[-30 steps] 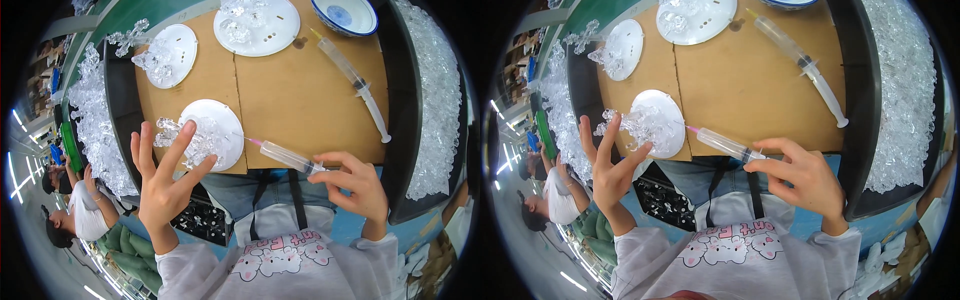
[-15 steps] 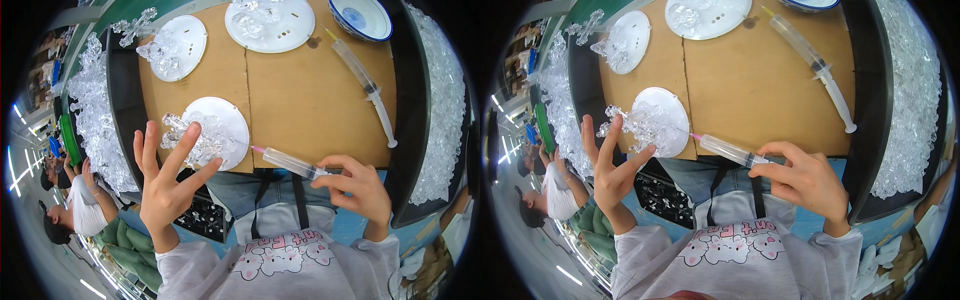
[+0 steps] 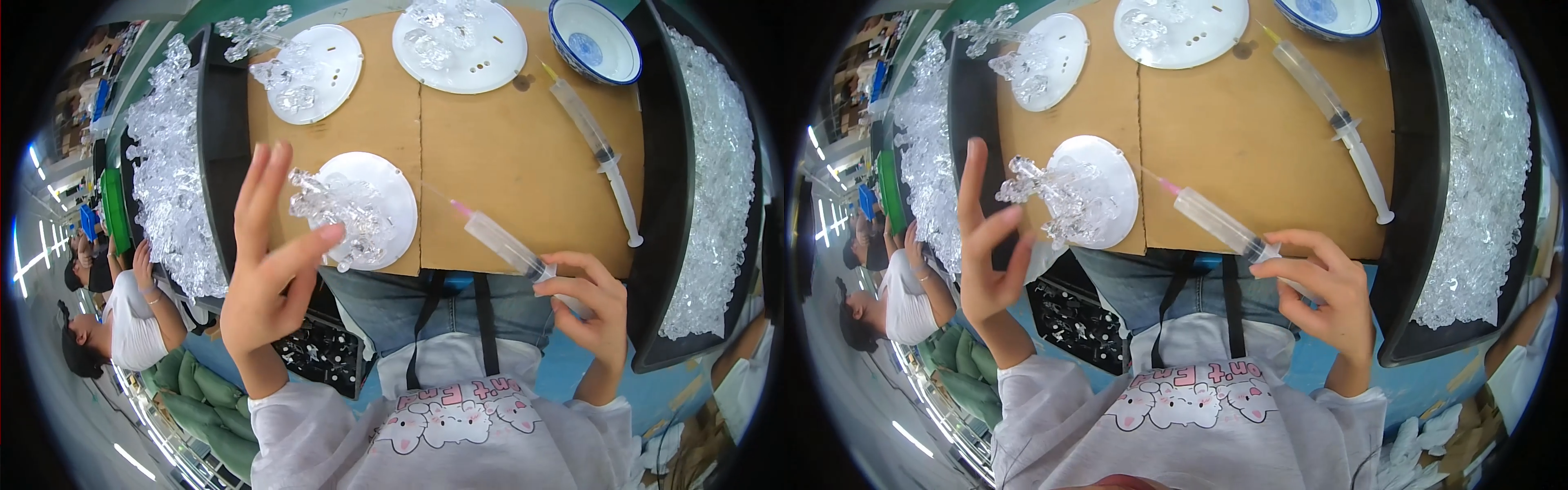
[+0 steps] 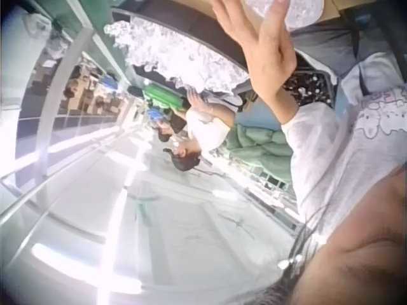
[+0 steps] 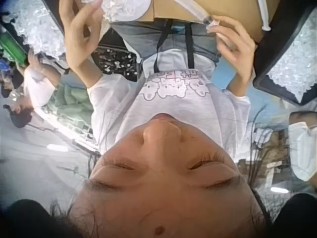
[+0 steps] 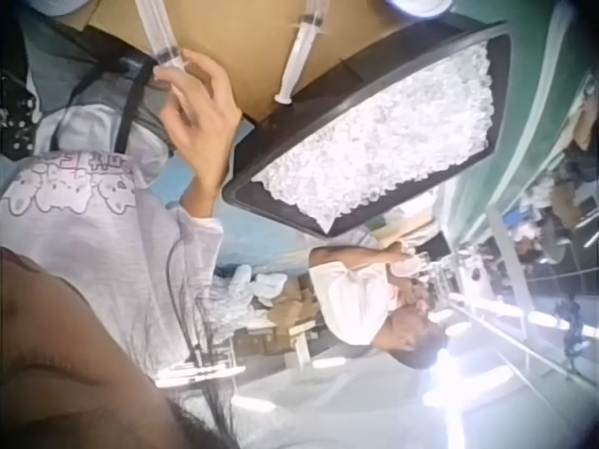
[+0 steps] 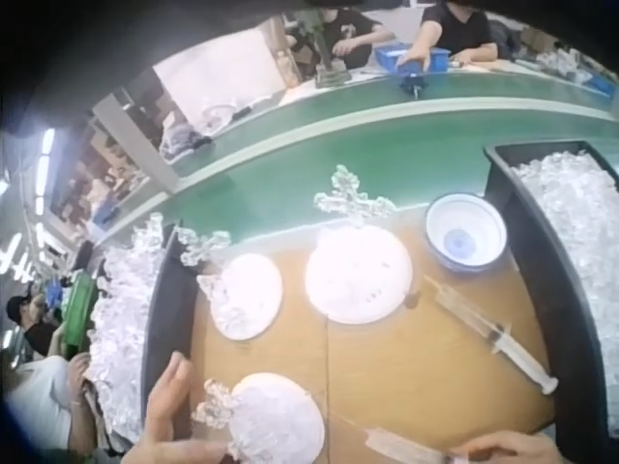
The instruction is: Assemble decorative crystal-like components on a base plate using a syringe to apply adhesive on an industrial assembly line.
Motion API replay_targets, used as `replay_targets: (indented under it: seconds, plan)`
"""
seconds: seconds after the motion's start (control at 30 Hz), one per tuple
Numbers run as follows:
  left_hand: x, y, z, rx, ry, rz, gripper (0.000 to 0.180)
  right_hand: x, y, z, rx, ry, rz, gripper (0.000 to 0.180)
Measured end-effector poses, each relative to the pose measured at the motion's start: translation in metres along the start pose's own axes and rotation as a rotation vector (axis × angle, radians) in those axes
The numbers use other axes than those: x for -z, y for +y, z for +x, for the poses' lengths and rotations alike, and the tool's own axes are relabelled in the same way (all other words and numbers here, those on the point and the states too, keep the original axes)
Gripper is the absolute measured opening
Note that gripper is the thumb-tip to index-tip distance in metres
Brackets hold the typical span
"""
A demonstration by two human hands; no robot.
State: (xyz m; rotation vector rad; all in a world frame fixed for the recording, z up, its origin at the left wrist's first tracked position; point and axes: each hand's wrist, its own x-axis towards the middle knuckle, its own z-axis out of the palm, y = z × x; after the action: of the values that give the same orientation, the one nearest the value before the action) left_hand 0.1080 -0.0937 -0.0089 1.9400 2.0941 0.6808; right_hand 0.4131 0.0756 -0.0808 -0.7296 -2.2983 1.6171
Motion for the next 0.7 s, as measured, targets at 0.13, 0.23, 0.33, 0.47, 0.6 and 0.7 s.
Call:
replay_targets:
  seconds: [0.13,0.23,0.33,0.47,0.6,0.7]
  plan:
    - [0.007,-0.005,0.025,0.024,-0.022,-0.098,0.055,-0.01,-0.001,-0.008,-0.002,0.12,0.076,0.033]
    - [0.006,-0.008,0.034,0.094,-0.075,0.001,0.046,-0.016,-0.005,-0.015,-0.017,0.082,0.087,0.033]
    - [0.011,-0.02,0.032,0.045,-0.183,-0.086,0.036,-0.021,-0.001,-0.02,0.014,0.107,0.078,0.033]
    - [0.02,-0.015,0.032,0.084,-0.145,-0.186,0.023,-0.018,0.004,-0.028,0.0,0.152,0.118,0.03]
    - [0.043,-0.004,0.035,0.141,-0.015,-0.219,0.022,-0.017,0.01,-0.031,-0.069,0.229,0.187,0.03]
    - [0.065,-0.007,0.054,0.258,0.224,-0.205,0.016,-0.016,0.007,-0.024,-0.053,0.33,0.083,0.03]
